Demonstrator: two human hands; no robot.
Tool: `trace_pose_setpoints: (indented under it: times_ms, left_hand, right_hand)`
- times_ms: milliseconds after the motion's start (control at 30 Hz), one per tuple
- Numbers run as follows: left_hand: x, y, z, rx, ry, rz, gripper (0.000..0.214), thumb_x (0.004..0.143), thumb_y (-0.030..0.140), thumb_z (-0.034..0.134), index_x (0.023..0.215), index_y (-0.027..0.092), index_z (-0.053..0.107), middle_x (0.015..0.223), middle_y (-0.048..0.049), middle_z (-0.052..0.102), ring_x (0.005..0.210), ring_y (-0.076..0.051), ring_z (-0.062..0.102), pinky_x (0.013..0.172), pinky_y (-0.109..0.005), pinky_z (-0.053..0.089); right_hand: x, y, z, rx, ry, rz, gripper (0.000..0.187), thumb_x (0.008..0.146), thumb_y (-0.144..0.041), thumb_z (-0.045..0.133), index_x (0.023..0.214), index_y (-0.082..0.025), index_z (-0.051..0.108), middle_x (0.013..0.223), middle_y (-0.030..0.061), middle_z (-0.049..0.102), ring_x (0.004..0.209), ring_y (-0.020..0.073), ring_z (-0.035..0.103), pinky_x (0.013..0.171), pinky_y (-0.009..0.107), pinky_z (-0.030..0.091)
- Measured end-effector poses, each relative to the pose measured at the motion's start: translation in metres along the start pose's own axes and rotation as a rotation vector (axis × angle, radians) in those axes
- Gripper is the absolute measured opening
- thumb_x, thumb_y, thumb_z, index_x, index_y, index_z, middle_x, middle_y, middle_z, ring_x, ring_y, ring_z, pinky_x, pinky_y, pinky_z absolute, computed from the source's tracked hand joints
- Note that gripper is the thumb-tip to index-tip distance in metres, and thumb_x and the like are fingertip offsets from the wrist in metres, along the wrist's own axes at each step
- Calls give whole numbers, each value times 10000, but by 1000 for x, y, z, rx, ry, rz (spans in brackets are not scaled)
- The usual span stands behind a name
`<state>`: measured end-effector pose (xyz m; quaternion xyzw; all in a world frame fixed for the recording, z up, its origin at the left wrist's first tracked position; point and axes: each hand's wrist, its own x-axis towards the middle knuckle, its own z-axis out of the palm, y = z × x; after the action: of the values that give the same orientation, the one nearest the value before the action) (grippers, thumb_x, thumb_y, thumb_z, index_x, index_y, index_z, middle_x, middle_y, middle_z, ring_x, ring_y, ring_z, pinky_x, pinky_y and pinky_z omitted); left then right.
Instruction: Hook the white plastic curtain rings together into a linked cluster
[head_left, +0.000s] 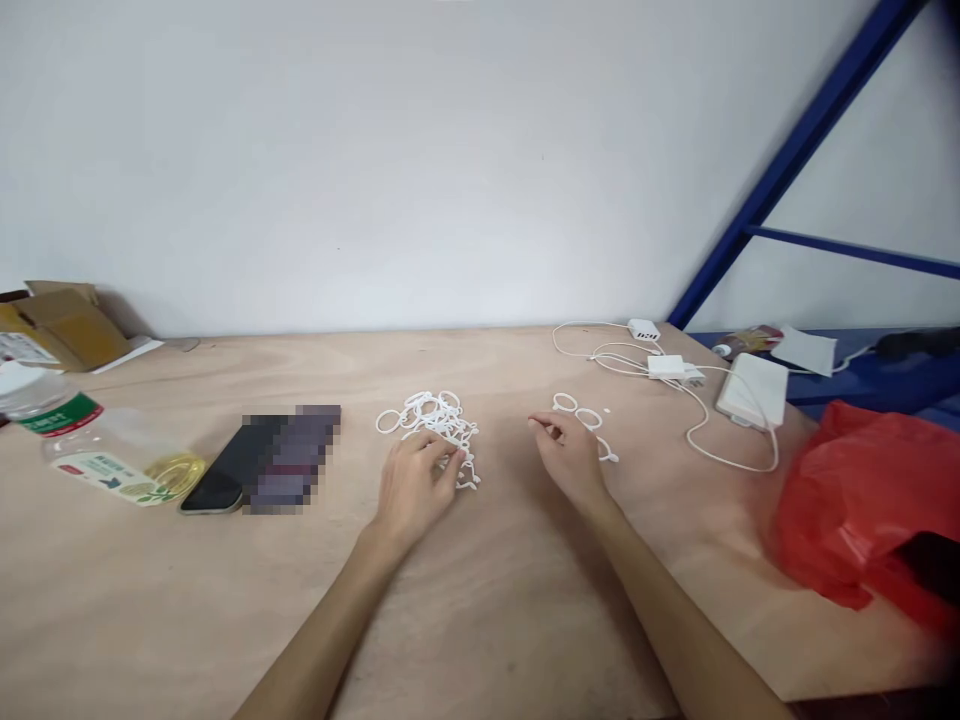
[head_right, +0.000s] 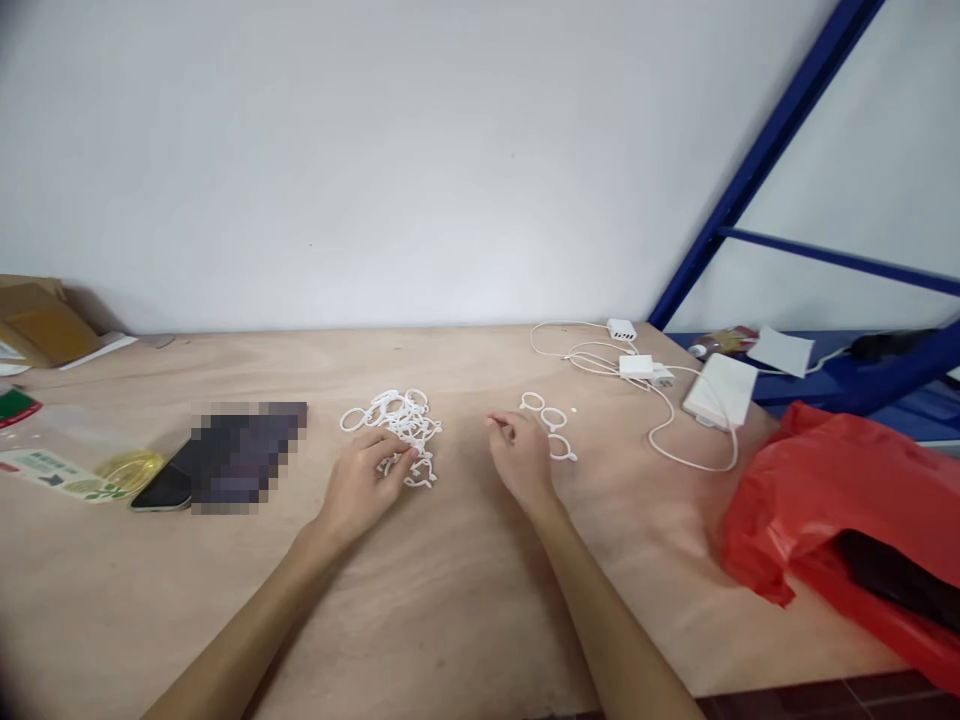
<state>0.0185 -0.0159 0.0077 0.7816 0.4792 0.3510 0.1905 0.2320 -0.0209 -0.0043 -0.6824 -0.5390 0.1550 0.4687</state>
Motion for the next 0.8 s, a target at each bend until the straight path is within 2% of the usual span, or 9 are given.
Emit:
trace_pose_setpoints:
  times_ms: [67, 167, 333, 400, 500, 567, 633, 700, 800]
  left_hand:
    - [-1, -6, 1, 199, 29, 28, 179, 833, 268, 547, 739, 212, 688, 871, -59, 644, 868, -231, 576, 811, -372, 401]
    - [-2, -9, 2, 313, 20, 21, 136, 818, 243, 570, 797, 223, 704, 896, -63, 638, 865, -236, 585, 800, -381, 412]
    - [-1, -7, 2, 245, 10, 6, 157, 843, 234, 554, 803, 226, 706, 875, -50, 642, 882, -215, 588, 825, -368, 417]
    - [0, -5, 1, 214, 40, 9, 193, 870, 258, 520, 822, 218, 703, 876, -59, 647, 894, -220, 584, 834, -376, 417]
    - [1, -2, 0, 45, 96, 35, 213, 896, 265, 477, 959, 210, 673, 960, -72, 657, 951, -218, 578, 865, -361, 423]
    - [2, 1, 1, -128, 101, 27, 251, 908, 283, 455, 1079, 206, 623, 1058, -77, 645, 979, -201, 575, 858, -325, 434]
    - [1, 4, 2, -274, 64, -7, 284, 919, 323, 432, 1110, 195, 600, 1082, -74, 636, 936, -180, 577, 800, -288, 442]
    - [1, 7, 3, -359, -16, -37, 298, 922, 368, 416, 958, 172, 638, 934, -53, 651, 812, -160, 565, 719, -265, 426]
    - [3, 8, 3, -506, -159, -117, 391, 906, 437, 416, 697, 154, 587, 673, -5, 570, 661, -135, 502, 636, -251, 381]
  right_hand:
    - [13, 14, -7, -310, 61, -21, 249, 817, -256, 507, 941, -175, 707, 993, 106, 656, 939, 253, 520, 842, 371, 368]
    - [29, 28, -15, -664, 30, 38, 333, 832, -260, 491, 1104, -189, 669, 1084, 146, 604, 1025, 300, 477, 841, 405, 344]
    - [44, 33, -18, -818, -43, -2, 264, 844, -254, 486, 962, -185, 712, 1046, 165, 593, 1032, 328, 446, 818, 439, 324]
    - [44, 27, -18, -706, -25, -56, 242, 832, -240, 488, 899, -163, 708, 1026, 159, 601, 1007, 317, 458, 820, 436, 329]
    - [28, 8, -14, -239, -118, -39, 208, 814, -309, 512, 829, -160, 657, 868, 100, 621, 804, 229, 513, 740, 368, 374]
    - [10, -10, -8, 166, -324, 55, 249, 804, -413, 531, 793, -180, 617, 735, 44, 601, 641, 170, 490, 624, 315, 376]
    - [-9, -27, 0, 443, -606, 156, 292, 762, -474, 597, 756, -182, 610, 686, 17, 587, 562, 132, 463, 550, 283, 345]
    - [-25, -41, 7, 584, -709, 228, 322, 719, -492, 652, 689, -177, 593, 599, -10, 535, 502, 100, 416, 495, 258, 287]
    - [-35, -52, 14, 691, -682, 338, 332, 706, -475, 686, 652, -170, 568, 555, -40, 456, 455, 60, 326, 440, 237, 174]
